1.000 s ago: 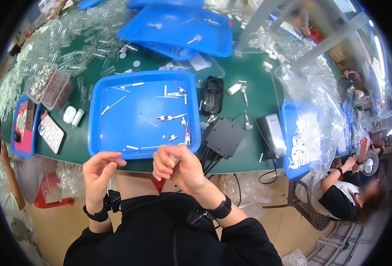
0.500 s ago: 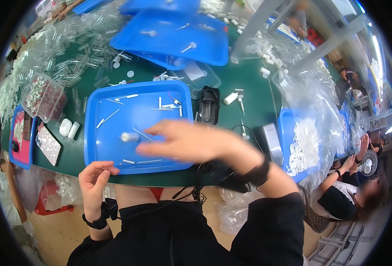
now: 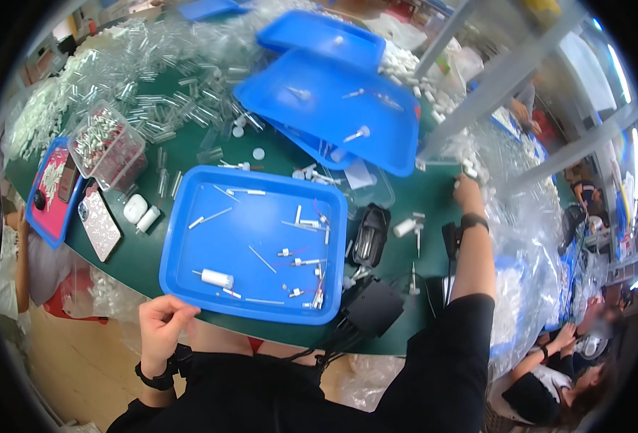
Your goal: The person assembles small white cylindrical components by hand at a factory workstation. They repeatedly pick up a white cylinder and a thin rod from blue trays, insert the rod into the cylinder, and place the assembled unit into a black plastic holder.
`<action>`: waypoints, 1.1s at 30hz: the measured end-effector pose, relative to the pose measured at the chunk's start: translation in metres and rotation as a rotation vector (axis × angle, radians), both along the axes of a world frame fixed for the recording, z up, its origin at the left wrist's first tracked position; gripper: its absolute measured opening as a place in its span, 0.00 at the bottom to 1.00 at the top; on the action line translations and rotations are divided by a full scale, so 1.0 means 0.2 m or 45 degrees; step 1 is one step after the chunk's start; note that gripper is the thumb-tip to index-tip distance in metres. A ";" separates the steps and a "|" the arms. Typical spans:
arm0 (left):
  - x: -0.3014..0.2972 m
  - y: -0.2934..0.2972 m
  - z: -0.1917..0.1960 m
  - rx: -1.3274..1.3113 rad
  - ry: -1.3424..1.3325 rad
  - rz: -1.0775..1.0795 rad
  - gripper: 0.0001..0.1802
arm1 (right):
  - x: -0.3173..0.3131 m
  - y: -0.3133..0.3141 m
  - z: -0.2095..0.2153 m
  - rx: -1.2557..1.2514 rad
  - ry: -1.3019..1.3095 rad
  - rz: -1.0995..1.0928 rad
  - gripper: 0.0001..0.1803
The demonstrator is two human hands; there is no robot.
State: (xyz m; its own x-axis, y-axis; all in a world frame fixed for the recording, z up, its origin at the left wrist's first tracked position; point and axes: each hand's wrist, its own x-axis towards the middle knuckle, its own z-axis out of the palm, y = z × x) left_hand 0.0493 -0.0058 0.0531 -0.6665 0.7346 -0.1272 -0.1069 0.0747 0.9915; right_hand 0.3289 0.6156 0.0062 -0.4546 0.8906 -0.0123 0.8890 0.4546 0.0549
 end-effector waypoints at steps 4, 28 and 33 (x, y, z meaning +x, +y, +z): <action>-0.01 -0.02 -0.03 0.012 0.078 -0.016 0.18 | -0.06 -0.09 0.10 0.274 0.002 -0.187 0.19; -0.04 0.13 0.12 0.259 -0.086 -0.178 0.16 | -0.94 -1.46 0.88 -0.947 1.444 0.681 0.17; 0.10 0.28 0.26 0.761 -0.415 -0.168 0.18 | -0.80 -2.04 0.82 -1.534 1.628 0.632 0.18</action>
